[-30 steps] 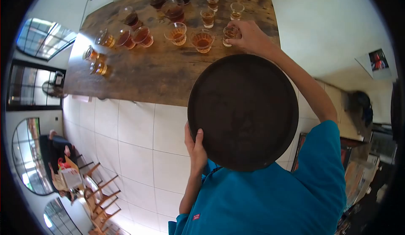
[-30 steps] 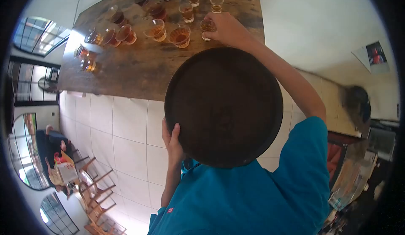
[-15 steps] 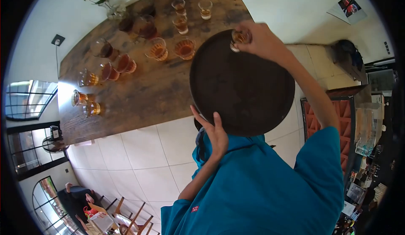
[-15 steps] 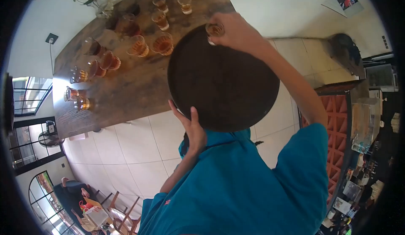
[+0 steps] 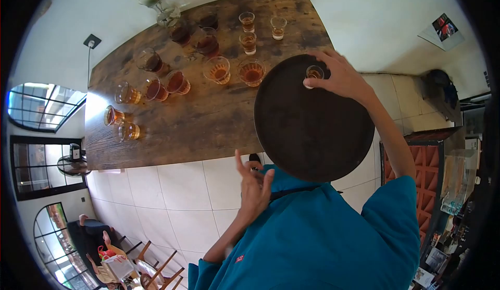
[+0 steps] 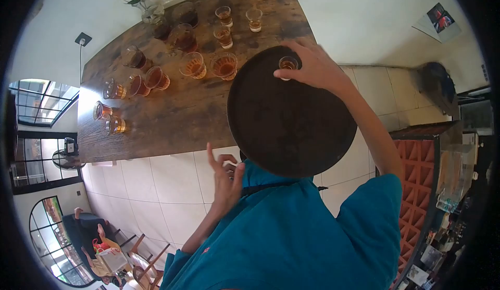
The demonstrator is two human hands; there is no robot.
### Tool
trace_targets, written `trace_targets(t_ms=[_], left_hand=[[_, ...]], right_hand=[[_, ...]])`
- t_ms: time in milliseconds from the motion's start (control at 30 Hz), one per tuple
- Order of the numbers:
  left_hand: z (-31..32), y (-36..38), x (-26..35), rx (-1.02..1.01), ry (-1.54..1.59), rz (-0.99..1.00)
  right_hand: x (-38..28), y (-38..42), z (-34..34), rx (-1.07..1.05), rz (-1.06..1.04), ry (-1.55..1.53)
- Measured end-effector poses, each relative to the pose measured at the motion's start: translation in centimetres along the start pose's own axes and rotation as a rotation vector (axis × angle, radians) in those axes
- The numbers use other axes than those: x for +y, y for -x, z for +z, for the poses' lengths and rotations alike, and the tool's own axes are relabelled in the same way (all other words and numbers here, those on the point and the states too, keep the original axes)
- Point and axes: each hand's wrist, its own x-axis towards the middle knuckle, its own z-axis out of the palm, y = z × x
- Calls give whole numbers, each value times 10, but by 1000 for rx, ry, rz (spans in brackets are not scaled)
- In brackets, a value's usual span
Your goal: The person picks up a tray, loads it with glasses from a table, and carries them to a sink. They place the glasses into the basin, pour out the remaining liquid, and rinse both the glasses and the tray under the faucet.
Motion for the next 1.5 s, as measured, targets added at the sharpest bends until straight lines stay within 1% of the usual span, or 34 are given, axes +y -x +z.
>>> trace_targets(t_ms=[33,67,100,133,167,233,267,333,367,433,467,533,567,633,667,733,867,933,1000,1067,1100,1133,1167,1233,1300,1367,1400,1467,1500], left_hand=[[-5,-8,1,9,0,4],[-11,-19,3,122,-130,209],[-14,-30,7,234,-261,412],[-14,-47,20,303,-249,481],[-15,-69,37,368,-238,553],[-22,-110,65,494,-582,738],[-24,-128,77,496,-580,744],[-26,-155,95,409,-712,776],[-28,-166,100,409,-710,787],[-28,-183,101,335,-817,775],[-28,-190,101,324,-814,781],[-27,-202,100,232,-848,680],[-27,-206,99,223,-848,686],[-28,-211,96,149,-827,721],[-27,-214,94,140,-823,722],[-27,-219,92,181,-761,778],[-30,-209,104,158,-718,782],[-31,-200,113,199,-660,867],[-30,-182,126,158,-628,842],[-26,-167,127,125,-609,820],[-22,-160,126,60,-566,797],[-18,-156,127,-5,-520,777],[-12,-155,126,-7,-524,782],[-1,-155,117,-93,-527,736],[7,-157,110,-97,-538,748],[15,-158,100,-91,-553,755],[19,-159,95,-109,-554,773],[17,-157,86,-102,-561,772],[19,-156,85,-105,-561,795]], right_hand=[[5,-7,0,98,-97,149],[8,-18,1,99,-107,148],[9,-31,1,144,-75,46],[12,-46,0,191,-43,-53],[18,-64,4,198,-48,-51],[33,-100,22,252,-50,-51],[38,-116,30,258,-52,-48],[42,-143,44,270,-88,10],[43,-154,47,280,-86,14],[41,-167,51,210,-116,68],[40,-173,50,213,-104,72],[38,-179,47,165,-81,75],[38,-179,46,168,-72,76],[31,-170,34,245,-83,-72],[29,-164,28,243,-75,-69],[26,-150,14,322,-135,-76],[14,-98,-24,301,-117,-45],[15,-71,-36,239,-38,-13],[24,-48,-39,215,-41,5],[30,-29,-38,200,-52,12],[32,-21,-36,150,-44,30],[33,-17,-35,101,-36,51],[32,-14,-33,108,-34,50],[32,-10,-27,48,-8,-11],[36,-10,-23,34,-12,13],[30,-9,-22,-48,39,46],[27,-10,-23,-51,26,42],[22,-14,-25,-169,103,-24],[22,-14,-26,-176,93,-25]])
